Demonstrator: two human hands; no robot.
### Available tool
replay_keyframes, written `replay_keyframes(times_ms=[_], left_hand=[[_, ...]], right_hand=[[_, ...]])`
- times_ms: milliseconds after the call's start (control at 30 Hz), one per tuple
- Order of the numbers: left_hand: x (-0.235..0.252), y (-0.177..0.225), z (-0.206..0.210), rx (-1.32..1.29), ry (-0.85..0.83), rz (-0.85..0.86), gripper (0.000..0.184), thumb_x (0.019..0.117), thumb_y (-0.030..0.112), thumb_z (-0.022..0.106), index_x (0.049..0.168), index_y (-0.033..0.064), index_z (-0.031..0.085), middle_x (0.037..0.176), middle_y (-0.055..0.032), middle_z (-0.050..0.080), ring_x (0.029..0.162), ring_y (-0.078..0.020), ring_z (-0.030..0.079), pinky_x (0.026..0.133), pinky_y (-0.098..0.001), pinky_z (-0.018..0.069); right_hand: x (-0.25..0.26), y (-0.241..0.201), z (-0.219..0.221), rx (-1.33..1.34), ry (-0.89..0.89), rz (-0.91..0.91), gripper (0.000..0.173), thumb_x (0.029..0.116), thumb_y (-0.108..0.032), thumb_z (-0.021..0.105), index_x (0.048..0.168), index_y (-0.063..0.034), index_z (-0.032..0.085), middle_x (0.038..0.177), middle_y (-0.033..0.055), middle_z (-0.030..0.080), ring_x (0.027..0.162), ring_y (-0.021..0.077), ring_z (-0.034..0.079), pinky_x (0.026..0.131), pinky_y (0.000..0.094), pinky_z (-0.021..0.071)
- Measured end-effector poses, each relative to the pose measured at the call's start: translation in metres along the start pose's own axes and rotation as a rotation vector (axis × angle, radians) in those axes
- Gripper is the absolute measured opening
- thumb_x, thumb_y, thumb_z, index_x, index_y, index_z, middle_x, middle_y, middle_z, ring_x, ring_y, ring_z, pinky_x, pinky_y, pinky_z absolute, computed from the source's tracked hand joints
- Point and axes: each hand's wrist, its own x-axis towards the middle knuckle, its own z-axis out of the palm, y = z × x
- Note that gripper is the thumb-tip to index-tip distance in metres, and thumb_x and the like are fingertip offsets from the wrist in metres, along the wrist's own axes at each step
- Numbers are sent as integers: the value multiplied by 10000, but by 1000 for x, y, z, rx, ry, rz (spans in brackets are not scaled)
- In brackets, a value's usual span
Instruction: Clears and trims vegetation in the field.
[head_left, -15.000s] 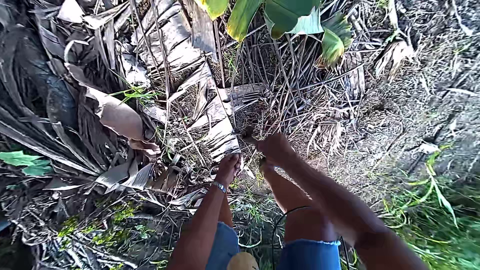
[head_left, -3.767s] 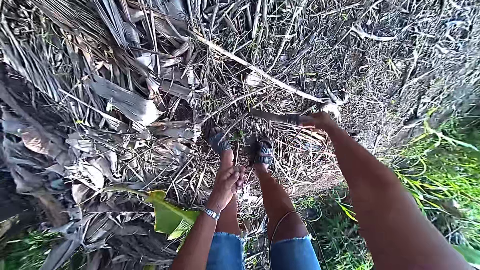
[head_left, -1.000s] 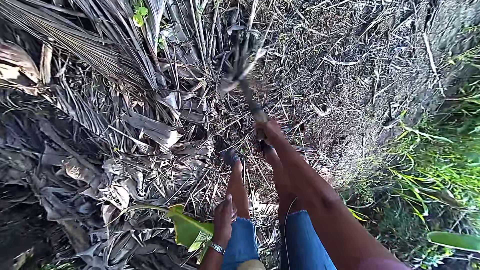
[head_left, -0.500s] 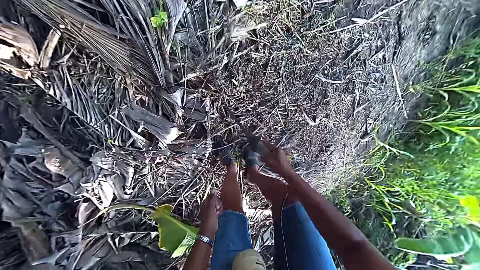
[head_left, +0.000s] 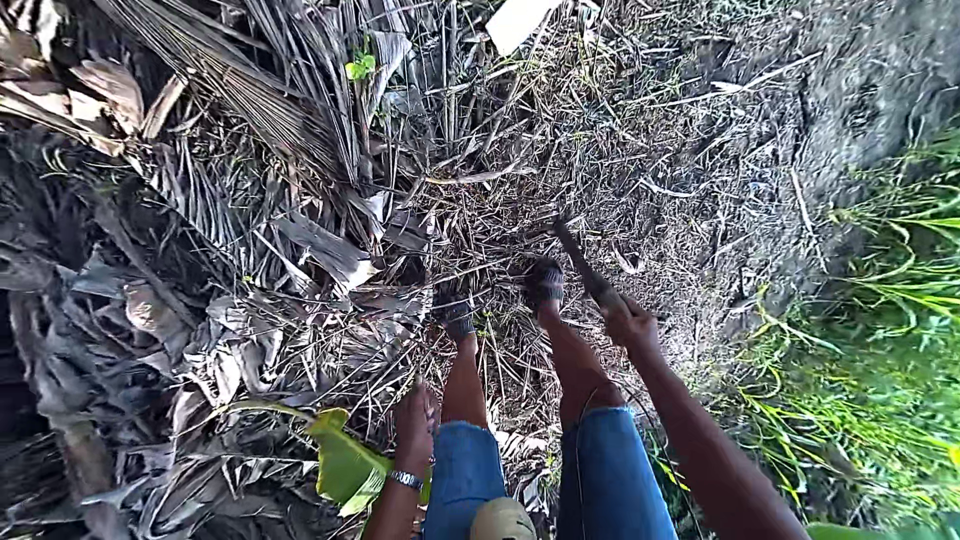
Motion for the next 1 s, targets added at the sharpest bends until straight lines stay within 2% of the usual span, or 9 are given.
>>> replay_keyframes(times_ms=[133, 267, 367, 433, 533, 633, 700, 867, 1000], left_hand=[[-5, -10, 26, -35, 12, -1, 533, 1128, 316, 334, 616, 185, 406, 480, 71, 370, 385, -53, 324, 396, -211, 312], [-21, -29, 65, -76, 57, -65, 506, 1132, 316, 340, 657, 170, 434, 490, 72, 364, 382, -47, 322, 386, -199, 306], [-34, -40, 84, -56, 89, -153, 494, 1126, 331, 369, 663, 172, 435, 490, 74, 350, 383, -47, 313, 382, -202, 298], [-32, -40, 91, -43, 97, -162, 481, 1127, 275, 359, 660, 174, 421, 492, 75, 350, 385, -44, 309, 384, -196, 285], [-28, -34, 95, -10, 92, -132, 450, 1109, 196, 316, 673, 178, 424, 494, 80, 377, 387, -33, 332, 386, -185, 308], [-19, -24, 109, 49, 51, -106, 506, 1125, 310, 367, 640, 177, 422, 492, 69, 353, 393, -55, 316, 397, -208, 301], [-22, -24, 116, 78, 14, -105, 495, 1124, 324, 376, 661, 162, 445, 505, 65, 362, 399, -59, 324, 399, -211, 311], [-18, -30, 121, 74, -69, -100, 459, 1119, 335, 385, 711, 149, 485, 501, 61, 387, 401, -66, 362, 407, -229, 343], [-11, -15, 102, 100, -82, -51, 494, 1121, 349, 370, 666, 172, 447, 499, 71, 383, 398, -54, 351, 402, -220, 326]], right_hand=[[51, -31, 98, -52, -77, -8, 605, 907, -93, 747, 1462, -53, 512, 1146, 282, 679, 921, 406, 702, 805, 595, 587], [2, -55, 214, -415, -557, -58, 625, 932, -158, 685, 1505, -51, 462, 1239, 256, 679, 1139, 415, 674, 974, 598, 536], [-34, -34, 230, -344, -981, -326, 632, 858, -114, 753, 1465, -112, 578, 1174, 224, 715, 997, 371, 716, 869, 585, 580], [-56, -48, 212, -459, -1134, -519, 766, 844, -136, 765, 1554, -230, 493, 1192, 230, 714, 1074, 421, 690, 913, 665, 530], [-64, -57, 161, -541, -997, -570, 728, 879, -158, 702, 1562, -250, 467, 1119, 217, 734, 1018, 433, 709, 864, 684, 541], [-8, -61, 104, -487, -714, -346, 663, 913, -208, 696, 1544, -230, 497, 1189, 187, 730, 1072, 393, 708, 924, 641, 546], [34, -71, 76, -623, -521, -206, 694, 908, -264, 682, 1565, -289, 460, 1202, 175, 728, 1100, 392, 699, 930, 634, 543], [131, -72, 84, -656, -359, -121, 532, 981, -281, 610, 1495, -189, 511, 1282, 234, 674, 1184, 460, 644, 950, 703, 498], [97, -35, 104, -703, -404, -80, 704, 926, -213, 679, 1565, -146, 391, 1269, 274, 666, 1149, 492, 657, 930, 712, 518]])
